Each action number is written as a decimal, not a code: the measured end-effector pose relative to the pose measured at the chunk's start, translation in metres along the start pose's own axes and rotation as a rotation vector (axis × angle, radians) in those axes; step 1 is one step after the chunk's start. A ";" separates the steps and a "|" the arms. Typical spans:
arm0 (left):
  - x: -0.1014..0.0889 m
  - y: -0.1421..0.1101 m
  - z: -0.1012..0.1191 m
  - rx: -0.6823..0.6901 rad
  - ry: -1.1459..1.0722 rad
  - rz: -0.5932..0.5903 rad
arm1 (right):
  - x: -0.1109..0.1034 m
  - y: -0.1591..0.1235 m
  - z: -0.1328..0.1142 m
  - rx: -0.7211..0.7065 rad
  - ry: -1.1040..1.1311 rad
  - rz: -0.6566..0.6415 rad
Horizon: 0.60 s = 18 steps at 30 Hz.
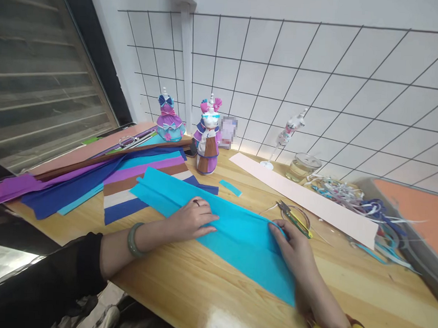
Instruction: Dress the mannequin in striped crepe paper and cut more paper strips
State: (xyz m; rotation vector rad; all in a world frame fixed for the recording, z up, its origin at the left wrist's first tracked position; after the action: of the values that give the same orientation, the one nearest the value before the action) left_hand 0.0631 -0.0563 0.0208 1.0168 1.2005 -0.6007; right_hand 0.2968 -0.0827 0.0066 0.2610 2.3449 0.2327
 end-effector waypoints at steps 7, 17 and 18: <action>0.007 -0.001 0.005 0.047 -0.040 -0.035 | -0.032 0.000 0.032 0.186 -0.061 0.224; 0.010 -0.005 0.015 0.132 0.012 -0.050 | -0.030 -0.001 0.005 -0.263 -0.393 0.284; 0.011 -0.005 0.015 0.134 0.014 -0.054 | -0.025 -0.004 -0.007 -0.343 -0.397 0.267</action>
State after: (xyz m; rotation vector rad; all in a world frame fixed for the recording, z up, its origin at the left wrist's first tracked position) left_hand 0.0689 -0.0704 0.0091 1.1054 1.2163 -0.7256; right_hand 0.3083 -0.0941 0.0275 0.4088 1.8388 0.6444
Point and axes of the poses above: each hand's wrist, its own y-axis towards the middle knuckle, its own x-axis out of the palm, z = x × y, the point moved 9 cm from there along y, towards the middle knuckle, and after that the axes turned 5 degrees about y, right-handed, at the moved point
